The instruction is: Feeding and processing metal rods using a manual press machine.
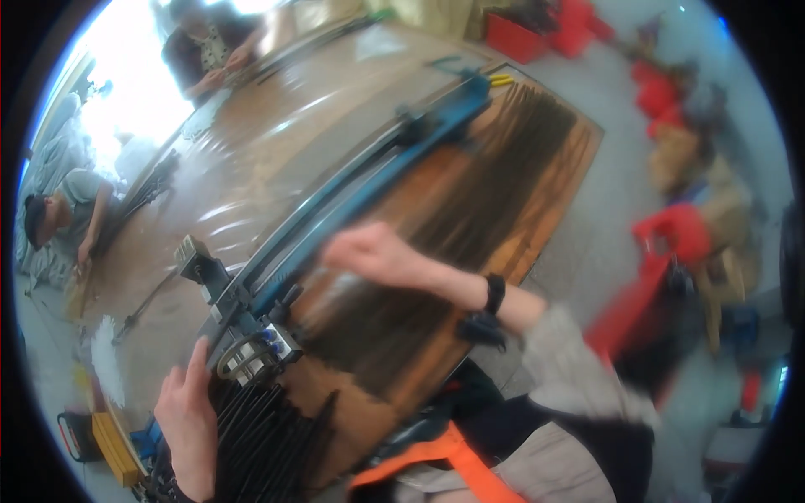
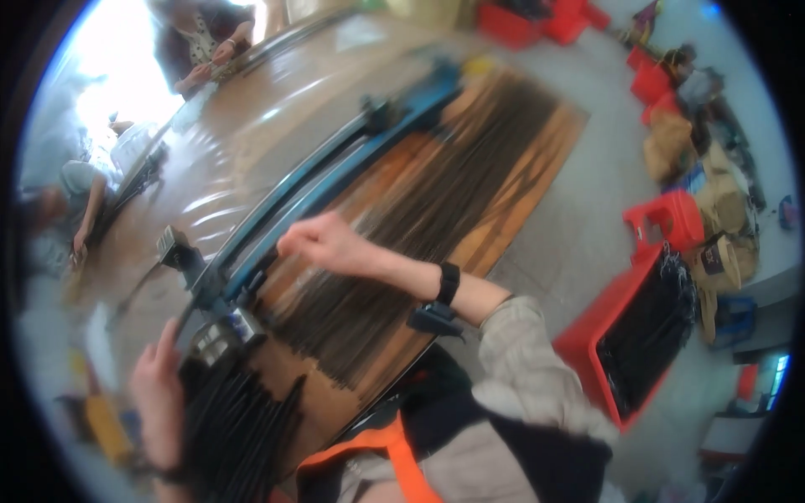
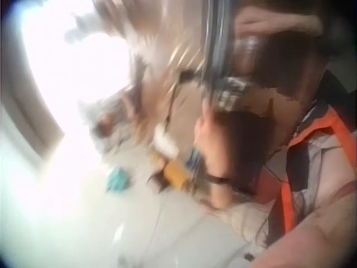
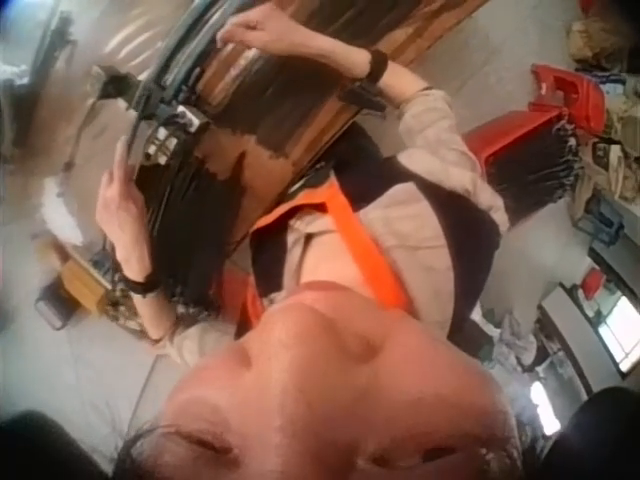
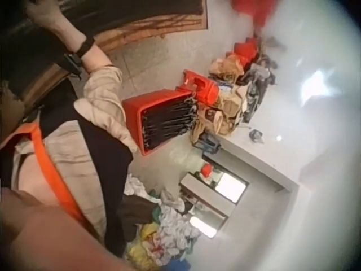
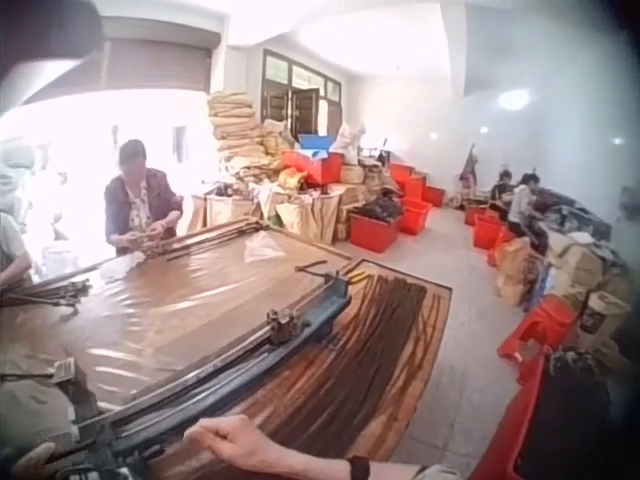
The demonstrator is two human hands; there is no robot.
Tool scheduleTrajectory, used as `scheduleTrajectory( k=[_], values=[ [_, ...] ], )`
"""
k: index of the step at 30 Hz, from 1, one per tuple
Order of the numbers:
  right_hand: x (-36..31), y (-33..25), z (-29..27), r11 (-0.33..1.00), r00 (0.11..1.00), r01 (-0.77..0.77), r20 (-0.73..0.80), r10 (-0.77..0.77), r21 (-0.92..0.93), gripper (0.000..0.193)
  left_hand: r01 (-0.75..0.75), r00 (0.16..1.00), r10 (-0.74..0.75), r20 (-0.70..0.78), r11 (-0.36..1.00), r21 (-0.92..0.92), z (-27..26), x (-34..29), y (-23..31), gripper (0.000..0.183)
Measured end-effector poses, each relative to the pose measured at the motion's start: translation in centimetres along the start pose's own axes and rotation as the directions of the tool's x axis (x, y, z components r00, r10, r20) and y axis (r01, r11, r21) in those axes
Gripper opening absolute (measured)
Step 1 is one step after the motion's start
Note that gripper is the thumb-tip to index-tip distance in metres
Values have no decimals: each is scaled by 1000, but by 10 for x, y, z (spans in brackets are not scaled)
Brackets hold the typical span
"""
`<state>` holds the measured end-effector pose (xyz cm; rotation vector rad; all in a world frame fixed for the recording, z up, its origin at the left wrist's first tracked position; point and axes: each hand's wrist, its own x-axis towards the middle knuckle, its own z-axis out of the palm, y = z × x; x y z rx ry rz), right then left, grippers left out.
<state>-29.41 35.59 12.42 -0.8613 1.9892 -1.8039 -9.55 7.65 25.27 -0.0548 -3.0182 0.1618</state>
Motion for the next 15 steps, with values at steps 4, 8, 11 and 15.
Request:
scheduleTrajectory(
  k=[4,8,11,15],
  values=[
    [-2,4,34,722,756,520,-148,-638,-456,13,-12,999,14,-34,999,47,12,-21,-14,53],
    [-3,-4,64,734,745,569,-145,-651,-370,19,-87,996,88,16,994,-63,22,-24,-4,57],
    [-8,0,76,813,831,509,-85,-550,-283,22,-48,998,45,-37,993,-107,24,-19,15,57],
    [-6,6,51,615,690,590,-69,-721,-523,25,-42,994,32,-101,994,-98,24,-23,2,56]
  ],
)
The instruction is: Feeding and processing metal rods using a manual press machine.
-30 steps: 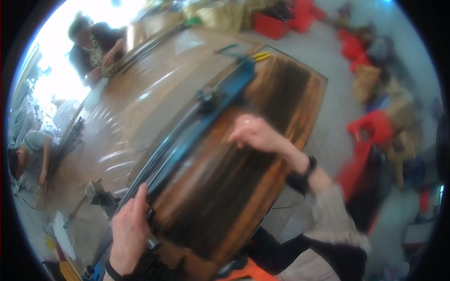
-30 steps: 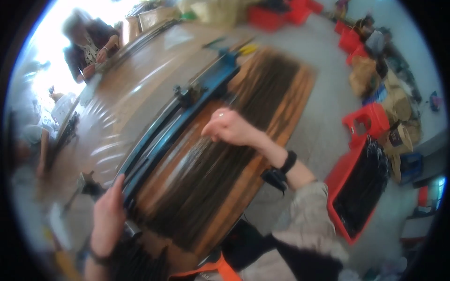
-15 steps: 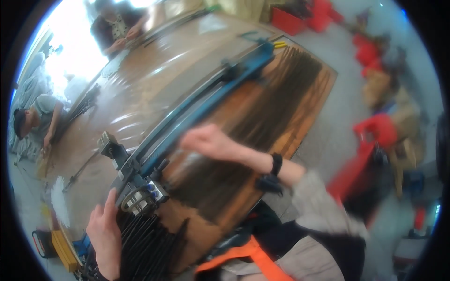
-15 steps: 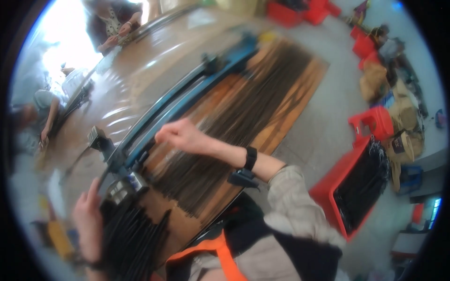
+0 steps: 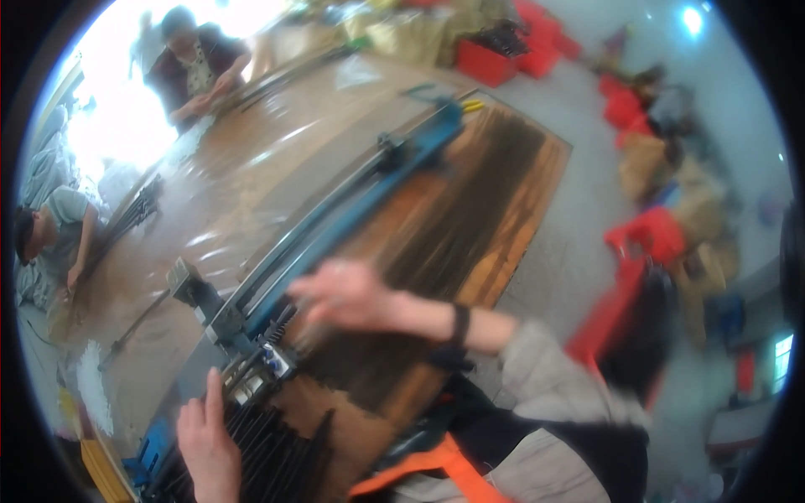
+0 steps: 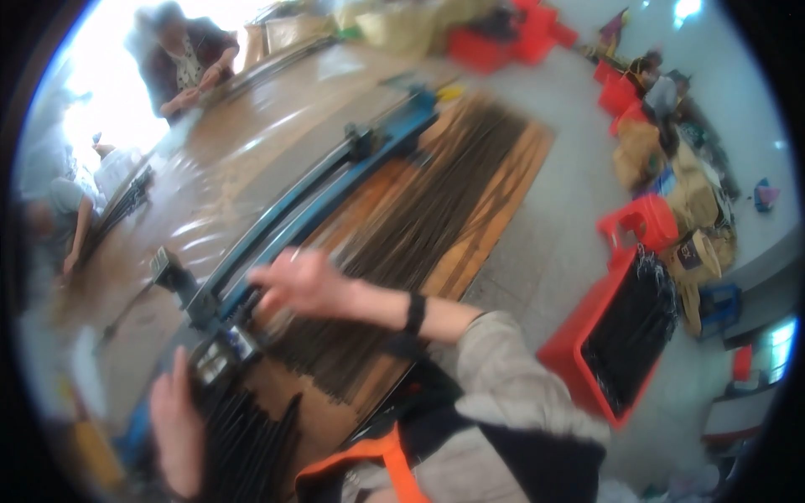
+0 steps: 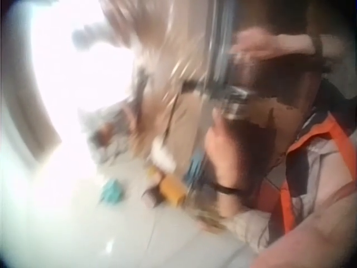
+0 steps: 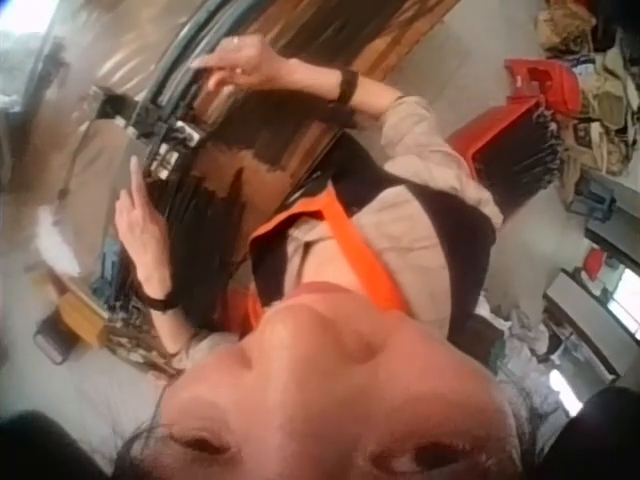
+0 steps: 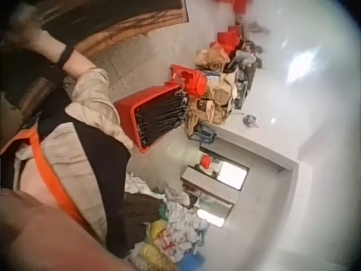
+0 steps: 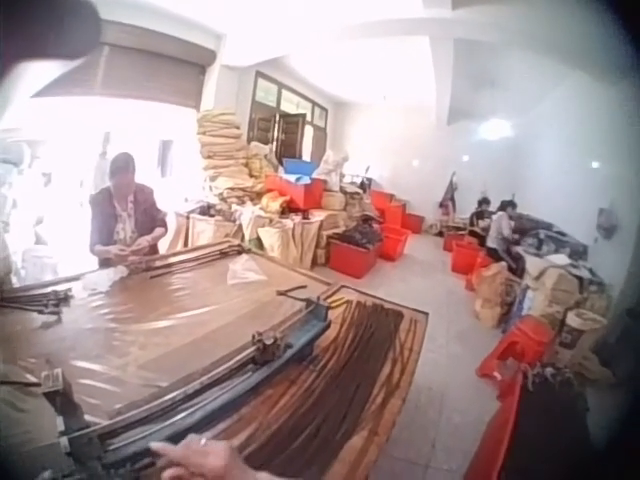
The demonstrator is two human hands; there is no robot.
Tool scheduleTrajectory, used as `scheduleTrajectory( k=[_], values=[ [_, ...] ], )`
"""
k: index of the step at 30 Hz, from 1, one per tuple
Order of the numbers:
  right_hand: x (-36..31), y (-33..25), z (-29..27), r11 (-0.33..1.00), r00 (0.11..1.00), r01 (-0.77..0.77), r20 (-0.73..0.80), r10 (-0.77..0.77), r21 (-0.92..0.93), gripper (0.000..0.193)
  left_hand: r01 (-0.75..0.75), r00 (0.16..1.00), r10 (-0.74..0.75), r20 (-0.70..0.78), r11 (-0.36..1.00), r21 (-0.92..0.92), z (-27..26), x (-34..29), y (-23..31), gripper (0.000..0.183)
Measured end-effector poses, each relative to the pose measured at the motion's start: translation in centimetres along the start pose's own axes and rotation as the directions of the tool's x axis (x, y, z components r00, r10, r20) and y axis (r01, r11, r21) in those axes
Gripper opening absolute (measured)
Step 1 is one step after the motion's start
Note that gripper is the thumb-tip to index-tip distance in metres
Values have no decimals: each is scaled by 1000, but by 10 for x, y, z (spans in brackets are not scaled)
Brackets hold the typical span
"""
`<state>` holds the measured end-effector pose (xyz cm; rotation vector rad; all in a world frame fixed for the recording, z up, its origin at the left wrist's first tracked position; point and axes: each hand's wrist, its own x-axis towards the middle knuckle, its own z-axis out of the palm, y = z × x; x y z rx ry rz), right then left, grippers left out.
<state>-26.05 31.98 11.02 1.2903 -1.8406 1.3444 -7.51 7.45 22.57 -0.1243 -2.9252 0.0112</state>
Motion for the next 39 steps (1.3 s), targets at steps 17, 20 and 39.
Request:
scheduleTrajectory(
  k=[17,20,39],
  values=[
    [27,22,21,843,819,-536,276,504,51,18,215,901,-182,-394,976,39,-68,-39,-64,28],
    [89,-29,23,862,881,-401,388,270,311,14,276,884,-346,-315,929,-244,-105,-53,-26,30],
    [84,12,-52,858,905,328,391,-166,-395,10,370,902,-392,-180,918,-145,-94,-104,-21,29]
  ],
)
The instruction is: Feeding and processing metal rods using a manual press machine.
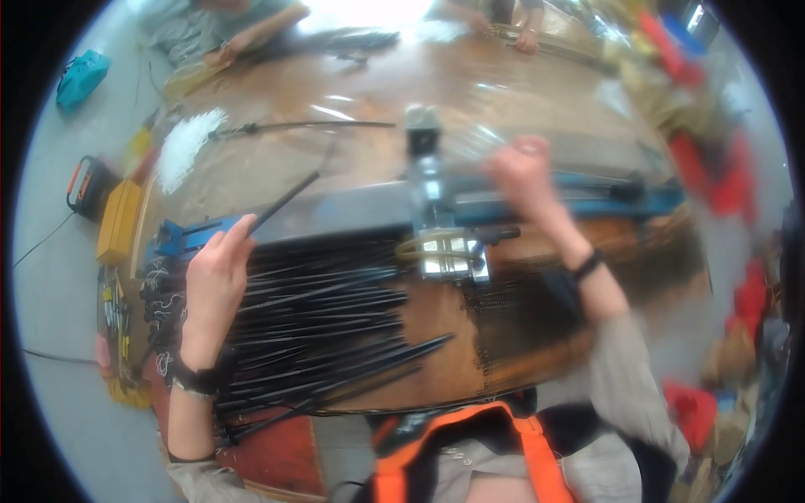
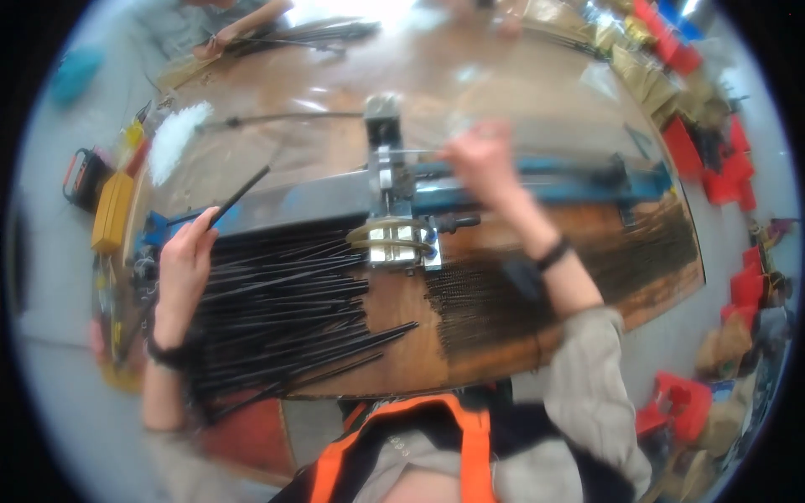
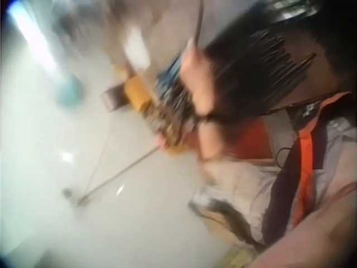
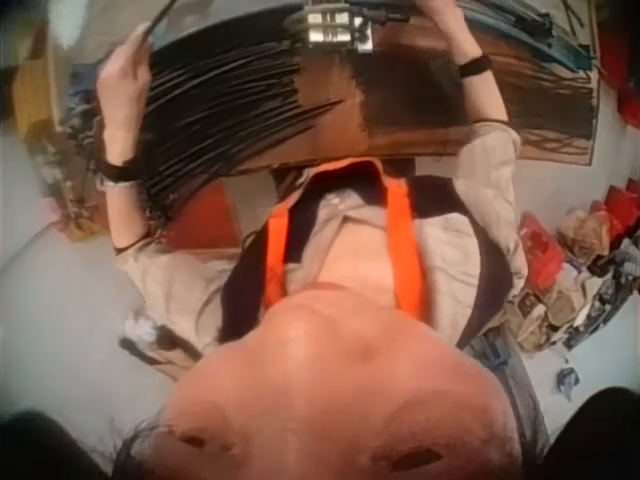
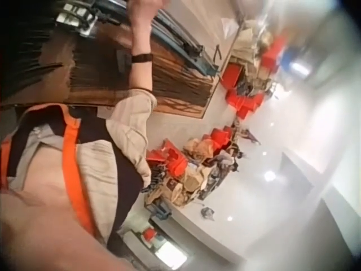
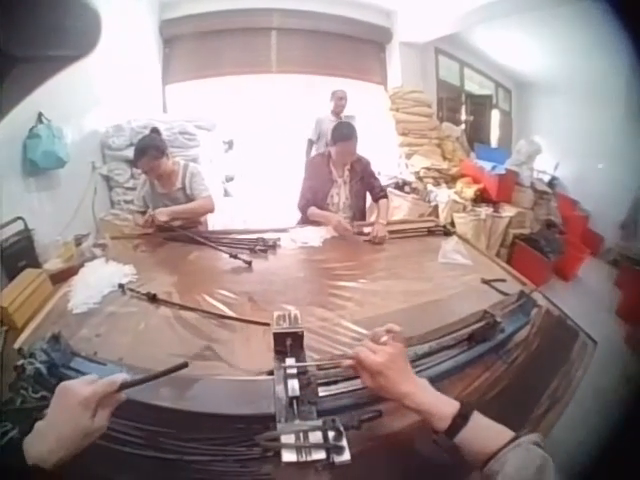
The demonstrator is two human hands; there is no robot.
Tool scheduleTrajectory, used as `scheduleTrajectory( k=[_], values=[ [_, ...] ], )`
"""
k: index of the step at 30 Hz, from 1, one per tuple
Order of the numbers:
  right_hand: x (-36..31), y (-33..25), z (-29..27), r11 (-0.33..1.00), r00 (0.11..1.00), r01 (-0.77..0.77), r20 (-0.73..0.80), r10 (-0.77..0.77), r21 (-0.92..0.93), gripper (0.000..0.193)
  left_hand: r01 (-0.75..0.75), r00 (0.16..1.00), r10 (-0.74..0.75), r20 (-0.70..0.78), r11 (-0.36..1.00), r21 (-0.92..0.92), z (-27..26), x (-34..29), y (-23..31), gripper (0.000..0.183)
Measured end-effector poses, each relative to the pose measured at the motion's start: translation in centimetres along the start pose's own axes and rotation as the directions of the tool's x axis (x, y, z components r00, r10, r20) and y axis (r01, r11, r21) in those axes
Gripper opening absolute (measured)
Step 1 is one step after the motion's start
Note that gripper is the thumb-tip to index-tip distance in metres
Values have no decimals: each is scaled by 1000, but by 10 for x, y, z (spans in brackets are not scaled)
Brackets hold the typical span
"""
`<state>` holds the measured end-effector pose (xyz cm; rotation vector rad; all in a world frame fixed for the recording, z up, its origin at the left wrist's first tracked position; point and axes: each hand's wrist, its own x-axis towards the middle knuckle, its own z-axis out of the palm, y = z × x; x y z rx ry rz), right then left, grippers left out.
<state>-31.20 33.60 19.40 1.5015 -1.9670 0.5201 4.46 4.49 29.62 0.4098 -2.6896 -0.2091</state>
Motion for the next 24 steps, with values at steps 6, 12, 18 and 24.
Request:
scheduleTrajectory(
  k=[6,12,18,24],
  values=[
    [-96,97,-89,944,984,-173,-5,179,-281,3,-196,974,194,113,981,4,72,44,26,27],
    [-101,94,-95,953,966,-259,-37,256,-156,3,-255,958,269,95,956,-143,129,92,49,10],
    [-112,109,-75,922,937,-342,2,348,-181,5,-209,962,244,120,945,-251,136,86,46,18],
    [-120,123,-72,917,934,-354,-25,355,-185,5,-242,960,265,95,949,-201,120,98,53,17]
  ],
)
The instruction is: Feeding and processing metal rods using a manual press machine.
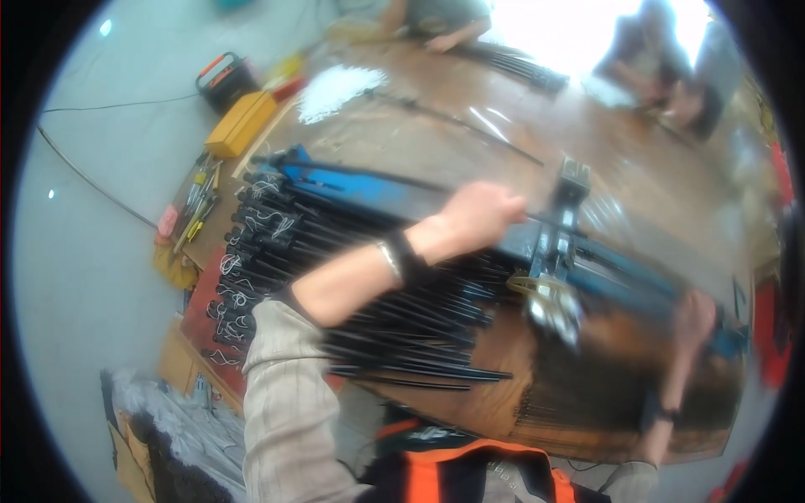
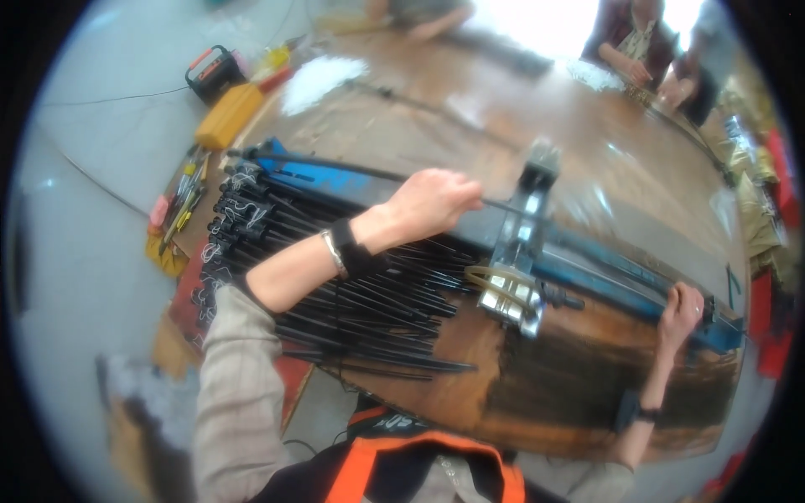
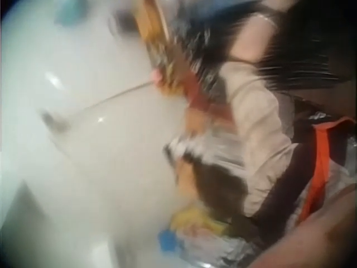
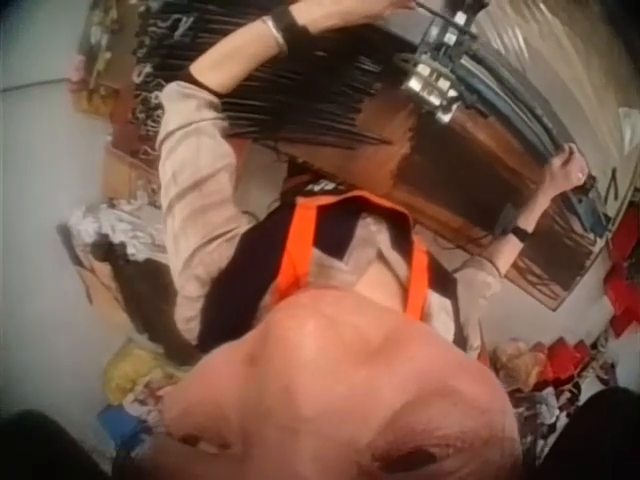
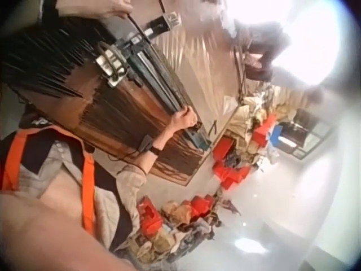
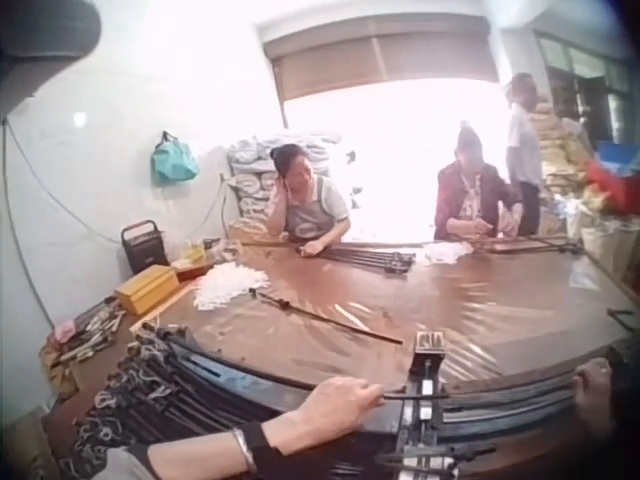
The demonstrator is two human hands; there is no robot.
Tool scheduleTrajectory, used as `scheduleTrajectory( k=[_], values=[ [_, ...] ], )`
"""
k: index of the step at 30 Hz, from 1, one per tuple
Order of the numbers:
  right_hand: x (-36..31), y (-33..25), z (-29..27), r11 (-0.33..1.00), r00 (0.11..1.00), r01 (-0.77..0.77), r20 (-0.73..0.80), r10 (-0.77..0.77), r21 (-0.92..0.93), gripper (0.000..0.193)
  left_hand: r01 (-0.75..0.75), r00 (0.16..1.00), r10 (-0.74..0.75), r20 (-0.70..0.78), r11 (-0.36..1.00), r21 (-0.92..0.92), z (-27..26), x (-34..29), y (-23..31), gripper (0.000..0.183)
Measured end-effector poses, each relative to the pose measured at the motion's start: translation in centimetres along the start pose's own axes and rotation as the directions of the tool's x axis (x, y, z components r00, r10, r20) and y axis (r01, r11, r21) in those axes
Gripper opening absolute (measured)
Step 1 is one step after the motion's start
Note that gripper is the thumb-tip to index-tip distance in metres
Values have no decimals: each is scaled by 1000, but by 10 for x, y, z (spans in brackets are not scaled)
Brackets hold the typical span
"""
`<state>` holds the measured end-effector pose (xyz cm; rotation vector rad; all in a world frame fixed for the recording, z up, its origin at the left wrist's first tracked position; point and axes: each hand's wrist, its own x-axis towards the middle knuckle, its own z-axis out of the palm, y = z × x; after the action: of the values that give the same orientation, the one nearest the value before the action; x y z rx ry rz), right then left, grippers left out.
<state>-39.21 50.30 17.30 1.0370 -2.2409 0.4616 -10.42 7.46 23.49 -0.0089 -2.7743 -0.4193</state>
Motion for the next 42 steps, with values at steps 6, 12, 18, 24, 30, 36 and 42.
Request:
scheduleTrajectory(
  k=[6,12,18,24,30,36,42],
  values=[
    [-18,32,0,977,998,54,48,-45,-206,6,-25,999,28,47,998,-64,26,10,4,18],
    [-8,11,-2,996,1000,-2,8,3,-94,6,-3,999,5,45,999,-54,27,6,-4,20],
    [-14,17,-5,996,996,-86,28,86,8,10,-72,984,73,-164,997,10,34,3,7,23],
    [-7,-75,-27,994,996,-60,-57,65,87,32,-128,985,126,-117,992,-13,37,7,1,22],
    [-39,-157,-30,943,982,156,56,-180,294,23,131,990,-135,41,987,92,27,11,23,19],
    [-43,-173,-28,917,998,50,19,-63,396,26,207,969,-221,115,970,125,31,13,23,22],
    [-35,-182,6,793,996,31,52,-79,608,24,179,978,-191,82,975,134,33,17,19,18]
  ],
)
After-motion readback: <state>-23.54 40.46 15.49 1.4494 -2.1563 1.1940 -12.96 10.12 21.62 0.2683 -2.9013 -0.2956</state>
